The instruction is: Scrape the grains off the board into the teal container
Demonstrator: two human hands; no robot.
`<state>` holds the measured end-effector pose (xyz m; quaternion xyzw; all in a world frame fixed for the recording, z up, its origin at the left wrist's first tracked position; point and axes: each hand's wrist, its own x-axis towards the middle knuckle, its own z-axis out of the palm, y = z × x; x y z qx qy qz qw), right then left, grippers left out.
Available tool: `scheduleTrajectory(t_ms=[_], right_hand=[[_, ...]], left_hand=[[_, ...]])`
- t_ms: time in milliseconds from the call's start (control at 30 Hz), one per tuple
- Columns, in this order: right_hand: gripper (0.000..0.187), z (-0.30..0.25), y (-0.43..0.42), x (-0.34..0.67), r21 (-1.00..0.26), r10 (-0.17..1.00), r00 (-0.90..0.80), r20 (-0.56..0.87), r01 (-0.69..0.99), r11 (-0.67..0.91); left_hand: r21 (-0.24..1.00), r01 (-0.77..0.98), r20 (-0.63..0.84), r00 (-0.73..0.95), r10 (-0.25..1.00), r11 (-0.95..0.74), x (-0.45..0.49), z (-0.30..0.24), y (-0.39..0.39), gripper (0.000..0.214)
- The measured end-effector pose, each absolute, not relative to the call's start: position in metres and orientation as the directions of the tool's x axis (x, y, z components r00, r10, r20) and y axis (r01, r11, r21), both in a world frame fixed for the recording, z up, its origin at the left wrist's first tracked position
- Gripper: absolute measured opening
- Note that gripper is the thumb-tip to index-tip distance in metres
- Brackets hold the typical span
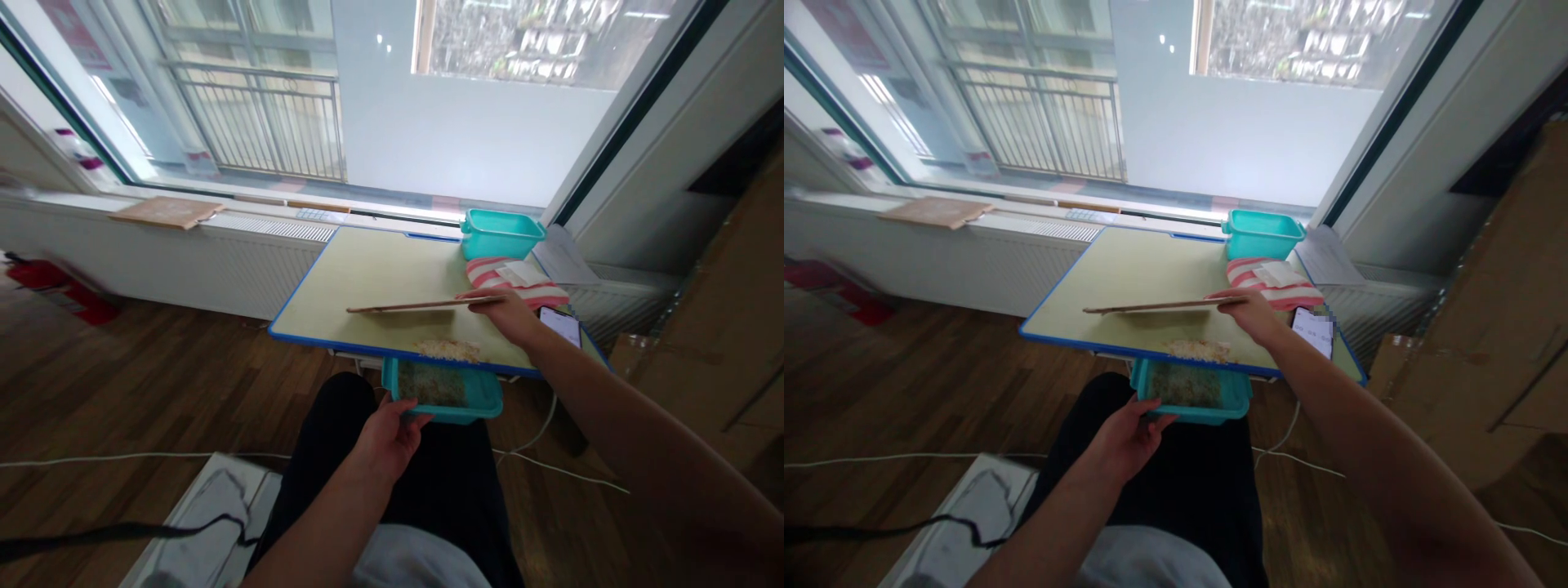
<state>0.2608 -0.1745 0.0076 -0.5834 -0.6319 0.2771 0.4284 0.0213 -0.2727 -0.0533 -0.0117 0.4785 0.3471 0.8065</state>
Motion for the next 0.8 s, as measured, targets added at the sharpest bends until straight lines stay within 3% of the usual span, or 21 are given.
scheduleTrajectory(t_ms=[100, 267, 433, 633, 800], right_hand=[[0.018, 0.001, -0.157, 0.257, -0.886, 0.975, -0.093, 0.201, 0.407, 0.222], [0.024, -0.006, -0.153, 0.277, -0.884, 0.933, -0.197, 0.302, 0.308, 0.352], [0.03, 0.001, -0.165, 0.296, -0.869, 0.943, -0.247, 0.224, 0.387, 0.308], [0.03, 0.009, -0.181, 0.299, -0.885, 0.948, -0.247, 0.203, 0.369, 0.286], [0.031, 0.011, -0.192, 0.298, -0.882, 0.947, -0.242, 0.212, 0.37, 0.292]], left_hand=[[0.305, -0.589, -0.768, 0.312, 0.559, 0.748, 0.018, -0.053, -0.272, 0.035], [0.308, -0.62, -0.75, 0.308, 0.585, 0.722, 0.014, -0.05, -0.271, 0.04], [0.342, -0.632, -0.732, 0.285, 0.619, 0.696, 0.016, -0.058, -0.27, 0.045], [0.33, -0.61, -0.722, 0.328, 0.609, 0.72, 0.023, -0.061, -0.273, 0.048], [0.334, -0.607, -0.766, 0.27, 0.583, 0.721, 0.028, -0.058, -0.277, 0.036]])
